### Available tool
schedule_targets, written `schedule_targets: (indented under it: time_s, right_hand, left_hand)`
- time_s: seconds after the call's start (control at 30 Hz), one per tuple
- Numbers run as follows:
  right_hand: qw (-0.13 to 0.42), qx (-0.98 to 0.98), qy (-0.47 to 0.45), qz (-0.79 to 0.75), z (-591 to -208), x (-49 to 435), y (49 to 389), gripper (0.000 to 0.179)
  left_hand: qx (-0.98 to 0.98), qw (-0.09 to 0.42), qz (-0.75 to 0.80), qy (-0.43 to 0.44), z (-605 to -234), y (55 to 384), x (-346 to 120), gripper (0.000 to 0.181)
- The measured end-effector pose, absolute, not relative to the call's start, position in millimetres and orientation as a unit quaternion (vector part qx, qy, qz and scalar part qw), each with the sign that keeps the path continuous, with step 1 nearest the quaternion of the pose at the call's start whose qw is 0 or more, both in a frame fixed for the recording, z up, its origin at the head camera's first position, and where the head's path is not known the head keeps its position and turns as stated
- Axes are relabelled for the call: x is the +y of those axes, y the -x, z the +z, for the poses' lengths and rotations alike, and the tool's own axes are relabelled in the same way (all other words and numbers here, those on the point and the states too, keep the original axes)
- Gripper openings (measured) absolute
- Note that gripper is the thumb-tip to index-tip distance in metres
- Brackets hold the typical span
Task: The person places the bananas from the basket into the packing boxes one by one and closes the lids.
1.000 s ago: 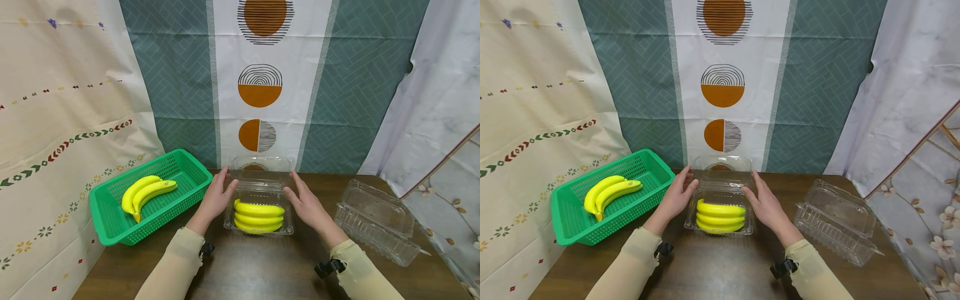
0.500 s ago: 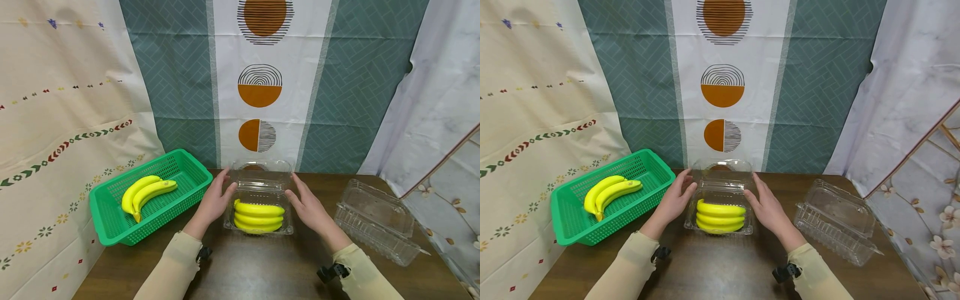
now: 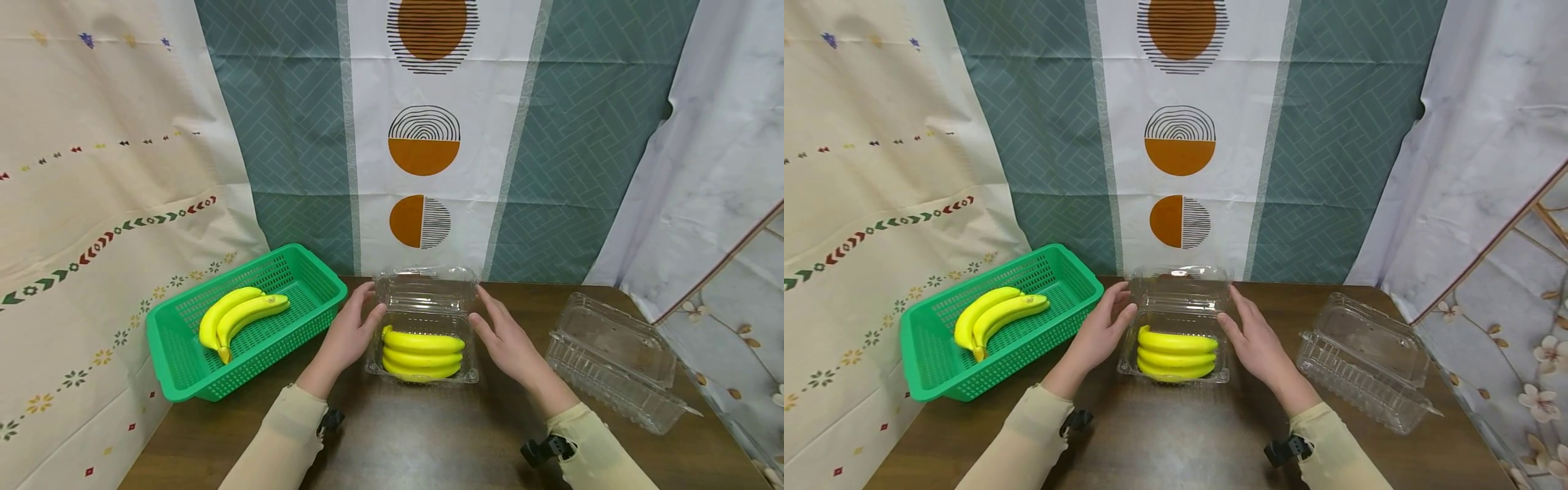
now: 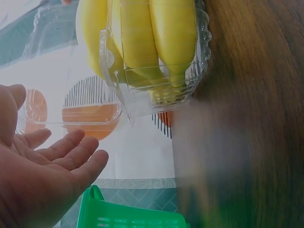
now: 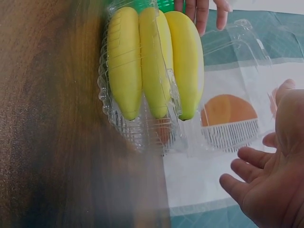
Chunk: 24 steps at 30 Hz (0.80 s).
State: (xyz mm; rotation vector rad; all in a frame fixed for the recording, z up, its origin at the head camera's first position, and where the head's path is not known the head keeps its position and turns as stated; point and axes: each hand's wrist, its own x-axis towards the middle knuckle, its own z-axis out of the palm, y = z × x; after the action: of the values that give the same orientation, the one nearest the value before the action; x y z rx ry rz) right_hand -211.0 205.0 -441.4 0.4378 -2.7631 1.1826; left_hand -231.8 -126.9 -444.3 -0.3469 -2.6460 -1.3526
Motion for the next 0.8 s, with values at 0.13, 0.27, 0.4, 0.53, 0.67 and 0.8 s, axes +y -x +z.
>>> schedule_targets:
  time_s: [0.13, 0.27, 0.4, 0.53, 0.67, 0.8]
  right_hand:
    - [0.053, -0.908, -0.145, 0.389, -442.6, 206.4, 209.6, 0.072]
    - [0.052, -0.909, -0.144, 0.389, -443.8, 207.3, 208.2, 0.073]
    - [0.055, -0.907, -0.145, 0.391, -444.3, 207.2, 207.2, 0.071]
    - [0.057, -0.903, -0.147, 0.399, -445.0, 206.9, 206.9, 0.07]
    - [0.056, -0.899, -0.151, 0.408, -444.8, 205.9, 207.4, 0.07]
    - [0.053, -0.897, -0.151, 0.413, -444.7, 205.5, 208.5, 0.071]
  left_hand:
    - [-0.884, 0.072, -0.446, 0.116, -444.0, 230.1, -127.9, 0.066]
    - [-0.884, 0.068, -0.447, 0.117, -444.1, 229.0, -128.6, 0.066]
    - [-0.884, 0.065, -0.448, 0.117, -444.1, 227.7, -129.0, 0.066]
    - [-0.884, 0.063, -0.448, 0.119, -443.6, 226.0, -129.5, 0.063]
    - [-0.881, 0.066, -0.45, 0.129, -445.4, 225.8, -130.5, 0.065]
    - [-0.878, 0.066, -0.455, 0.134, -446.5, 225.9, -131.6, 0.066]
